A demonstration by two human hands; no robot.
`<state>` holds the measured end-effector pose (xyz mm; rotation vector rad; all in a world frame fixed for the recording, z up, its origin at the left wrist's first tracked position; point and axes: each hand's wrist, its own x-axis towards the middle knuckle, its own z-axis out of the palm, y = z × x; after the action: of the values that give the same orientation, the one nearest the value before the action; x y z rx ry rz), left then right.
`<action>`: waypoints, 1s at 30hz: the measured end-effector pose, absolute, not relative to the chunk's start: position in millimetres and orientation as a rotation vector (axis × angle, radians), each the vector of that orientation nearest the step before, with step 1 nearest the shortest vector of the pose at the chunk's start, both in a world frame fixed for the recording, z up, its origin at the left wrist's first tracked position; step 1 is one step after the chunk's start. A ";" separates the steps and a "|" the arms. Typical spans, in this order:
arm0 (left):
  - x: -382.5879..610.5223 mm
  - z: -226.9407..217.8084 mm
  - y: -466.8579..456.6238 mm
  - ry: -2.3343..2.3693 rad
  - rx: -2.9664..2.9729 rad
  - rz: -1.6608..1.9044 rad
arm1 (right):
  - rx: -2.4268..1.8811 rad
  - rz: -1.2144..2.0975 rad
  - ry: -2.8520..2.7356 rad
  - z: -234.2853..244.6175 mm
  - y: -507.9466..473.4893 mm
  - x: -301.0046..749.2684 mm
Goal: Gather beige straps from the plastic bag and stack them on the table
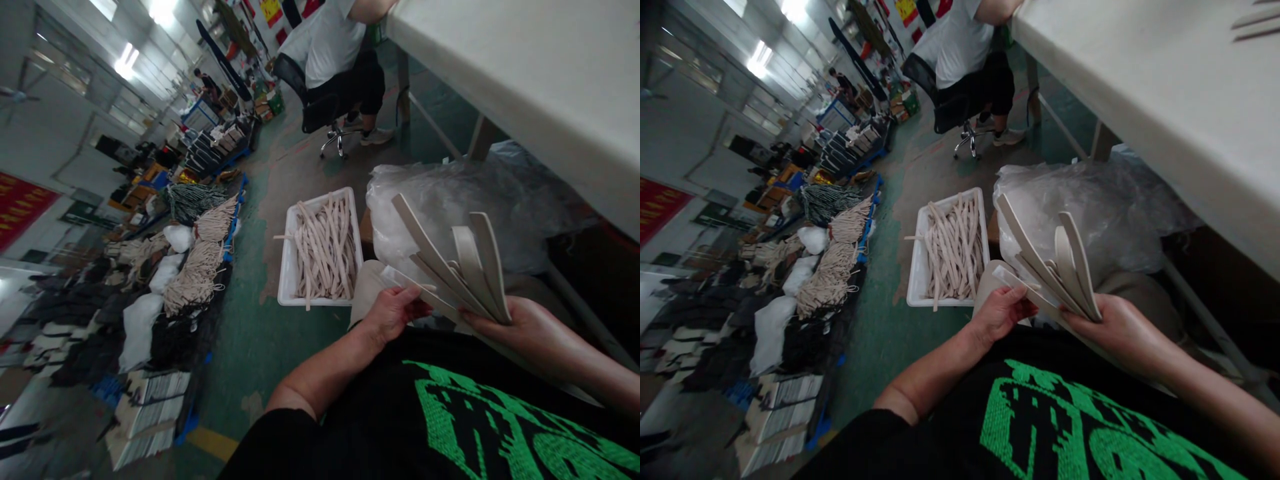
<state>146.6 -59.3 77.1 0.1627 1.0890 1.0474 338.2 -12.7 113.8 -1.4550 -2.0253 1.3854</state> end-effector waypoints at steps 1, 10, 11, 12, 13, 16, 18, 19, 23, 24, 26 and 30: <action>151.7 76.2 -60.3 1.080 0.168 1.044 | -1.448 1.409 -2.000 115.2 -9.3 332.1; 124.3 76.6 -47.3 1.204 0.410 1.229 | -1.328 1.635 -2.048 105.5 1.8 333.7; 125.2 75.1 -48.7 1.200 0.429 1.221 | -1.329 1.611 -2.056 106.9 2.1 331.0; 128.7 72.9 -50.7 1.192 0.446 1.198 | -1.328 1.582 -2.060 108.8 3.2 326.2; 133.8 70.4 -52.8 1.180 0.455 1.175 | -1.330 1.554 -2.062 110.9 4.9 320.0; 146.4 65.3 -56.2 1.124 0.461 1.187 | -1.344 1.520 -2.028 114.3 12.1 302.4; 142.9 67.0 -54.4 1.130 0.464 1.287 | -1.316 1.553 -2.017 112.9 15.3 298.4; 137.5 69.3 -53.1 1.151 0.469 1.340 | -1.288 1.577 -2.031 111.4 15.9 298.8; 120.3 80.0 -53.9 1.234 0.523 1.424 | -1.235 1.551 -2.113 107.7 13.9 300.2; 121.6 81.4 -55.8 1.239 0.540 1.403 | -1.238 1.523 -2.111 107.9 13.6 297.8; 129.1 81.9 -59.7 1.214 0.544 1.360 | -1.261 1.469 -2.088 108.4 14.0 290.9; 133.5 77.7 -61.0 1.178 0.492 1.441 | -1.239 1.502 -2.114 103.8 16.1 286.2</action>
<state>133.5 -61.0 77.7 0.4918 1.1783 1.4415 286.2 16.1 103.8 -1.2393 -2.1142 1.5017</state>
